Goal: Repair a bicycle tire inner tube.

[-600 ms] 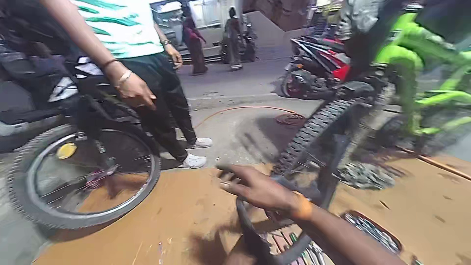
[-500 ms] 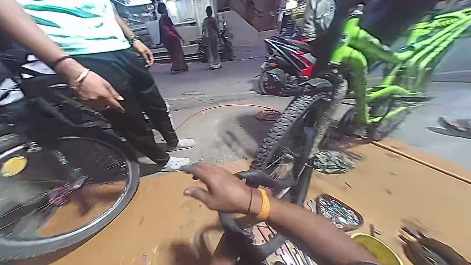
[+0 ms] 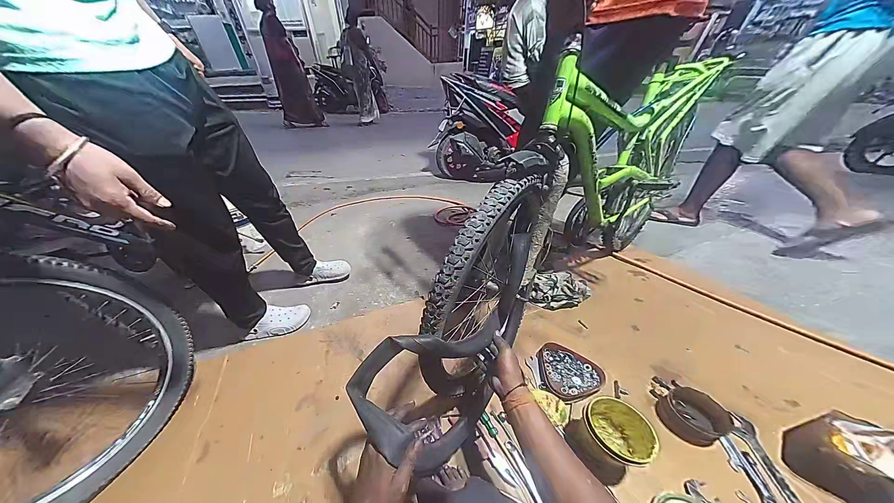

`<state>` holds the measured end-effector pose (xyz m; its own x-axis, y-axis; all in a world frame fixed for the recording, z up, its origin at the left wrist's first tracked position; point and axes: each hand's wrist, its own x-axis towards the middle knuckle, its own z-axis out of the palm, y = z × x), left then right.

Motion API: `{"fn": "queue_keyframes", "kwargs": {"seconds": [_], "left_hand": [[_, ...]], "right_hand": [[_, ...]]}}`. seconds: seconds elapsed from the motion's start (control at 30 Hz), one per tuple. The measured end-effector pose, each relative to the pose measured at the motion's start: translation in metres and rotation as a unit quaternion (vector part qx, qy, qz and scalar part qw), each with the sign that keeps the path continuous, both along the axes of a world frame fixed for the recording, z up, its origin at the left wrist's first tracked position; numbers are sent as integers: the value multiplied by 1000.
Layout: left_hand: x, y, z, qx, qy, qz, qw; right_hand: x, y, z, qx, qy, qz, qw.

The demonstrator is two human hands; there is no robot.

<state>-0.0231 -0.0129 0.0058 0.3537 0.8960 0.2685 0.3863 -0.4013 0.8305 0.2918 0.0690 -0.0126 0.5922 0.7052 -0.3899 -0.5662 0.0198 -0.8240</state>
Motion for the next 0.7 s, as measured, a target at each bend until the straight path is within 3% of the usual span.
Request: {"fn": "queue_keyframes", "kwargs": {"seconds": [0.07,0.13,0.2,0.3,0.4,0.47,0.53,0.7], "left_hand": [[5,0,-3,29,36,4,999],[7,0,-8,57,60,11,997],[5,-4,-14,66,75,19,995],[0,-13,-22,48,100,52,993],[-7,-16,-26,37,115,70,990],[-7,-13,-27,50,92,40,994],[-6,-13,-25,30,70,8,997],[-12,-29,-23,-103,45,8,994]], "right_hand": [[3,5,16,23,33,-22,999],[9,9,36,49,0,-62,997],[10,7,65,90,-101,-102,986],[7,1,125,192,-277,-74,939],[9,22,170,154,-415,-28,896],[20,47,180,92,-482,1,872],[29,71,179,47,-489,15,871],[13,91,186,82,-450,-47,888]]}}
